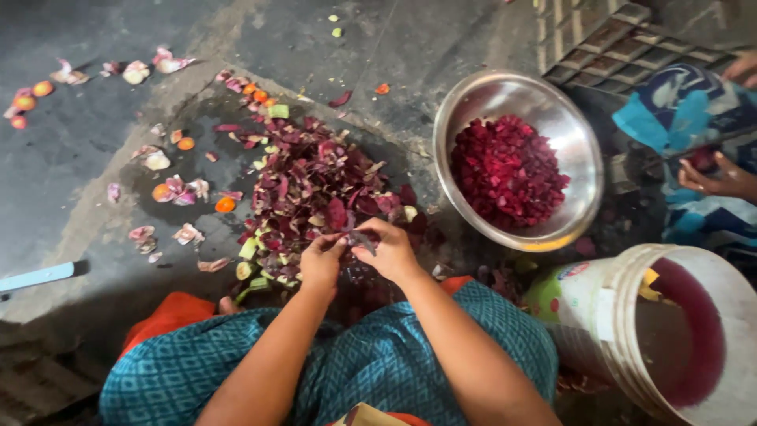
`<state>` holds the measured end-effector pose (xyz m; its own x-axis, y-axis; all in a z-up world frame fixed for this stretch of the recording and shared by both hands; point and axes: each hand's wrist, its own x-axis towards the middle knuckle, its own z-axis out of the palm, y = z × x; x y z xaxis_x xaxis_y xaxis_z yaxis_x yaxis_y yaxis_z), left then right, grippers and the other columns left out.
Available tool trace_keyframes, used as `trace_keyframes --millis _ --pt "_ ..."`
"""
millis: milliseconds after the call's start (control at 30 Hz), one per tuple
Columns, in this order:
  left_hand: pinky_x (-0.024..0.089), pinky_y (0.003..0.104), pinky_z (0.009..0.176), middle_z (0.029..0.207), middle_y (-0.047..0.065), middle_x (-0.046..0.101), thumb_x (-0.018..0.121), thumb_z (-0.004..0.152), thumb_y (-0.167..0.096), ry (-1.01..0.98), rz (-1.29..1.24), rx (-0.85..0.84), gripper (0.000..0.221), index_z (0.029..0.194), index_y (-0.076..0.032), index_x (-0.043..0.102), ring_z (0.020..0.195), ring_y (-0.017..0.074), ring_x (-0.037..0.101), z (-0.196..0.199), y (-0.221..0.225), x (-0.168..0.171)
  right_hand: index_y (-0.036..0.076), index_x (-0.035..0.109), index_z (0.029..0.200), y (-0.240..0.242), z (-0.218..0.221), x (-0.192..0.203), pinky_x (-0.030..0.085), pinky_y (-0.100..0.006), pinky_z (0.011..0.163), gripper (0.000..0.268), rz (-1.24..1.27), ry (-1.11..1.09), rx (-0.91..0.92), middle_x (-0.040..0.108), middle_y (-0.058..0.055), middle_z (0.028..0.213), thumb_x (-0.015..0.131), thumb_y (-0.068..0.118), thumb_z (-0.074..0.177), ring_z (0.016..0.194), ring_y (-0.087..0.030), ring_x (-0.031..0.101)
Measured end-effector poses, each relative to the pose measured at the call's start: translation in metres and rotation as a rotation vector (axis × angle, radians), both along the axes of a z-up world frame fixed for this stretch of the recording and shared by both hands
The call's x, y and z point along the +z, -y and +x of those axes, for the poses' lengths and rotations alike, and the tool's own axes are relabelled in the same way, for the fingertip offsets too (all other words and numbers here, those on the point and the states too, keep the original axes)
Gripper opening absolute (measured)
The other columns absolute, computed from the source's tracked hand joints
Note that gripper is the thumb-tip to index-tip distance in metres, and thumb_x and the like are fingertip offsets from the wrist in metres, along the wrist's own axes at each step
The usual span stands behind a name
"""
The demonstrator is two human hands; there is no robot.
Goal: The person sits on the floor and peels beetroots by hand, removing the outer skin and placing the peeled pieces into a metal bowl. Vegetable peels accumulate on the floor beside them.
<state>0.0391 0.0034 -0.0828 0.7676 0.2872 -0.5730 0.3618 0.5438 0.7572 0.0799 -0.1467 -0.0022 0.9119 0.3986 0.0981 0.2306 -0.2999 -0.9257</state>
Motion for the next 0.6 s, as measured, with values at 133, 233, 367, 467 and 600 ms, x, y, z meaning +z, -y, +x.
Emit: trace_keyframes --millis 133,233,367,467,600 --pt "0.061 0.034 0.077 0.103 0.010 0.070 0.067 0.094 -0.003 0.028 -0.190 0.010 0.019 0.112 0.002 0.065 0.088 0.0206 0.070 -0.002 -0.001 -0.004 0.003 0.071 0.102 0.008 0.000 -0.002 0.054 -0.029 0.069 0.034 -0.077 -0.173 0.015 0.071 -0.007 0.085 0.085 0.004 0.071 0.077 -0.013 0.064" --pt "0.063 0.039 0.080 0.107 0.011 0.067 0.065 0.094 -0.001 0.074 -0.311 -0.002 0.021 0.113 0.002 0.060 0.094 0.0242 0.071 -0.013 0.004 0.004 0.006 0.070 0.099 0.026 0.005 0.011 0.044 -0.028 0.053 0.032 0.192 -0.775 -0.096 0.072 -0.004 0.085 0.077 0.003 0.068 0.070 -0.014 0.069" --pt "0.063 0.038 0.079 0.107 0.011 0.066 0.065 0.092 0.000 0.067 -0.262 -0.085 0.024 0.116 0.001 0.060 0.092 0.0247 0.070 -0.020 0.003 0.018 0.002 0.075 0.098 0.084 0.031 0.053 0.048 -0.030 0.054 0.027 -0.092 -0.346 -0.347 0.070 -0.005 0.081 0.081 0.007 0.072 0.062 -0.016 0.059" --pt "0.060 0.037 0.073 0.104 0.012 0.069 0.068 0.091 -0.001 0.040 -0.101 -0.187 0.026 0.117 -0.001 0.063 0.085 0.0235 0.070 -0.022 0.003 0.029 0.003 0.073 0.104 0.138 0.060 0.093 0.056 -0.036 0.078 0.050 -0.447 0.474 -0.527 0.072 -0.014 0.097 0.092 0.017 0.060 0.088 -0.027 0.068" --pt "0.059 0.033 0.069 0.102 0.009 0.073 0.069 0.090 -0.002 0.061 -0.004 -0.260 0.025 0.114 0.000 0.066 0.082 0.0191 0.072 -0.024 0.003 0.046 0.002 0.075 0.110 0.163 0.065 0.125 0.054 -0.041 0.087 0.036 -0.610 0.630 -0.598 0.072 -0.020 0.107 0.089 0.010 0.078 0.097 -0.036 0.069"
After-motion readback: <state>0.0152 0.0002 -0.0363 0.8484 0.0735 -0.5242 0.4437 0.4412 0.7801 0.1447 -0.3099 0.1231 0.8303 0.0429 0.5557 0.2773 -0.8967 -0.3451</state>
